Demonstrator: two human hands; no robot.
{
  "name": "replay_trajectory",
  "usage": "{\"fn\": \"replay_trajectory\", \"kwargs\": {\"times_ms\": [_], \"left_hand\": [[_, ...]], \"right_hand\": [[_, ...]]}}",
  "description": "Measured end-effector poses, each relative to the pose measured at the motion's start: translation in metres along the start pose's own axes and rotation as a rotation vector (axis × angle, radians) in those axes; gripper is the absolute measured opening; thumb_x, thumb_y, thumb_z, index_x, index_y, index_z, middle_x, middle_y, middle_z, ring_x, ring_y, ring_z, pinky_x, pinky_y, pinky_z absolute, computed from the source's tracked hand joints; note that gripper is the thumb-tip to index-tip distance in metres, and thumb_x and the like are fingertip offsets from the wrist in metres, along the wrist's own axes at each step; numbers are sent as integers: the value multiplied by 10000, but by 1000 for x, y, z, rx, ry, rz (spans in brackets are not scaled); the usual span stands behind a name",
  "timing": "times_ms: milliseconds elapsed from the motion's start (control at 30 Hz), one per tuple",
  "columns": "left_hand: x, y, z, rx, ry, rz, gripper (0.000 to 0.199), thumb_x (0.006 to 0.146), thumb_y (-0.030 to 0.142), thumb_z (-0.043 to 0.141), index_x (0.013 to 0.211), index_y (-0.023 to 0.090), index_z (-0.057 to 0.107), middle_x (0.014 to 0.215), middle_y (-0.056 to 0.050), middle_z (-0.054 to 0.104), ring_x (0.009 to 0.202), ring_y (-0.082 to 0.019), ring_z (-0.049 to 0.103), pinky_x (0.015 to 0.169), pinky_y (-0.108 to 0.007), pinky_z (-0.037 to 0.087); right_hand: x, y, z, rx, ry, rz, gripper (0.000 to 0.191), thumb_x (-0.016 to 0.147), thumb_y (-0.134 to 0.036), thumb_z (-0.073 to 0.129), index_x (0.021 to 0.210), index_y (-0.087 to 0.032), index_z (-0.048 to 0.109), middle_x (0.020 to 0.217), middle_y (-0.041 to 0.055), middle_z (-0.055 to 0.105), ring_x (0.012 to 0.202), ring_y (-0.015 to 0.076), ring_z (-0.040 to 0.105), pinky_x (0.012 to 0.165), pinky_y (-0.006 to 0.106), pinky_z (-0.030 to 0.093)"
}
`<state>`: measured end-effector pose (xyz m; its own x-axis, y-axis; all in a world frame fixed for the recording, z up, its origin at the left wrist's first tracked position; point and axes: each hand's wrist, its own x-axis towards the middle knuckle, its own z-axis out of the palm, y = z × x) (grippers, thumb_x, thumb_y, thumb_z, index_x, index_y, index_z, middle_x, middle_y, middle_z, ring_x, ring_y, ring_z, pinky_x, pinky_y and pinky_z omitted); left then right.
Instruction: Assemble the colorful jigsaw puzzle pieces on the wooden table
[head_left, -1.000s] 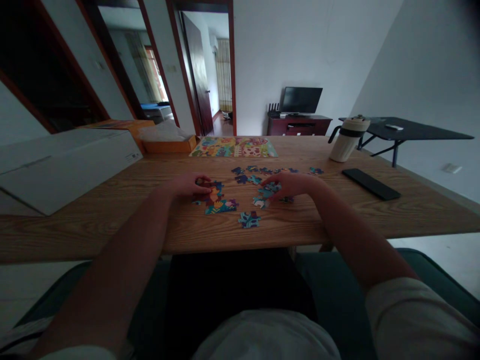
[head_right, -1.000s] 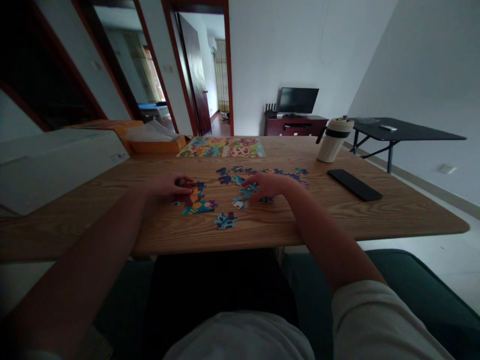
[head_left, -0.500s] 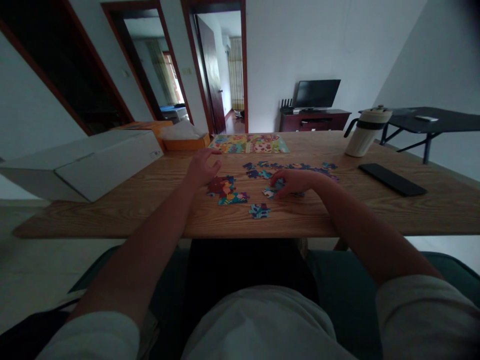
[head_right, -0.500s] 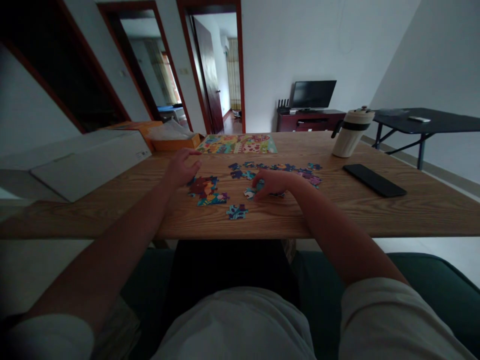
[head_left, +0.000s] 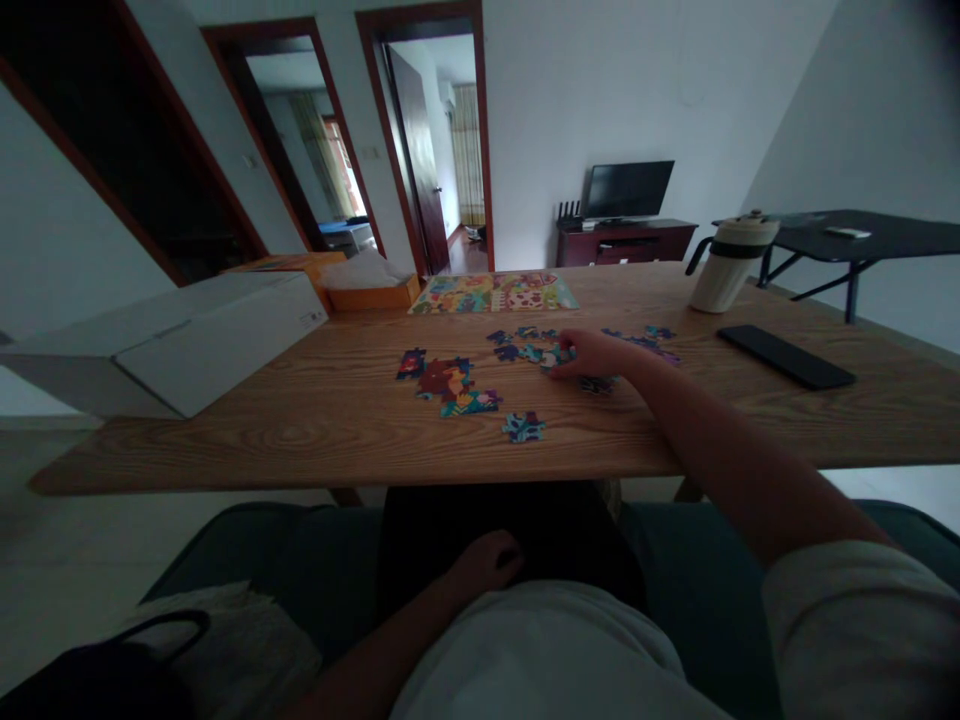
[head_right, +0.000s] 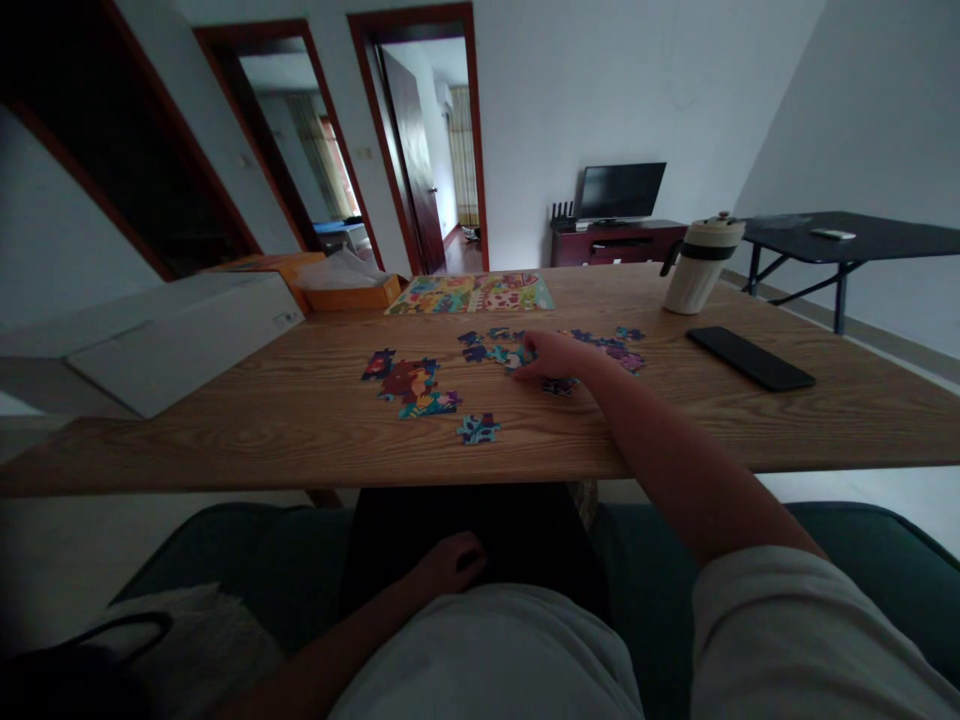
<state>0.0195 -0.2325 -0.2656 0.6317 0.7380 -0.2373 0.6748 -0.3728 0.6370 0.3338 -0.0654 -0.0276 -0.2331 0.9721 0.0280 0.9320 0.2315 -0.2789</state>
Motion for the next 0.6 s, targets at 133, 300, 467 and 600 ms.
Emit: {"fn": "replay_trajectory", "kwargs": {"times_ms": [133,300,467,600], "left_hand": [[10,-21,10,94,-35,-54,408,1005,458,483,1092,160,748,1109,-136,747,973,-255,686,873,-347,513],[7,-21,1,203,-105,-161,635,1023,627,365,977,148,780,1003,-176,756,918,-305,696,837,-397,496],[-3,-21,-3,-154,-260,-206,708,931,802,374,641,197,599,614,-17,550,604,-182,524,591,-304,375],[-15,-11,-4,-379,-240,-141,675,855,818,478,567,211,419,574,39,373,556,-125,326,553,-295,268]], "right_hand": [[7,15,6,-2,110,60,521,803,-578,750,1141,-200,631,1058,122,735,887,275,667,744,345,478],[15,34,7,-25,227,143,338,886,-427,674,1113,-179,641,1040,125,734,874,253,660,756,329,472],[18,46,6,55,283,182,271,870,-396,677,1036,-183,656,961,93,734,852,231,640,735,310,467],[18,50,4,83,304,168,236,855,-376,668,997,-187,658,943,91,730,824,230,637,714,316,464]]}}
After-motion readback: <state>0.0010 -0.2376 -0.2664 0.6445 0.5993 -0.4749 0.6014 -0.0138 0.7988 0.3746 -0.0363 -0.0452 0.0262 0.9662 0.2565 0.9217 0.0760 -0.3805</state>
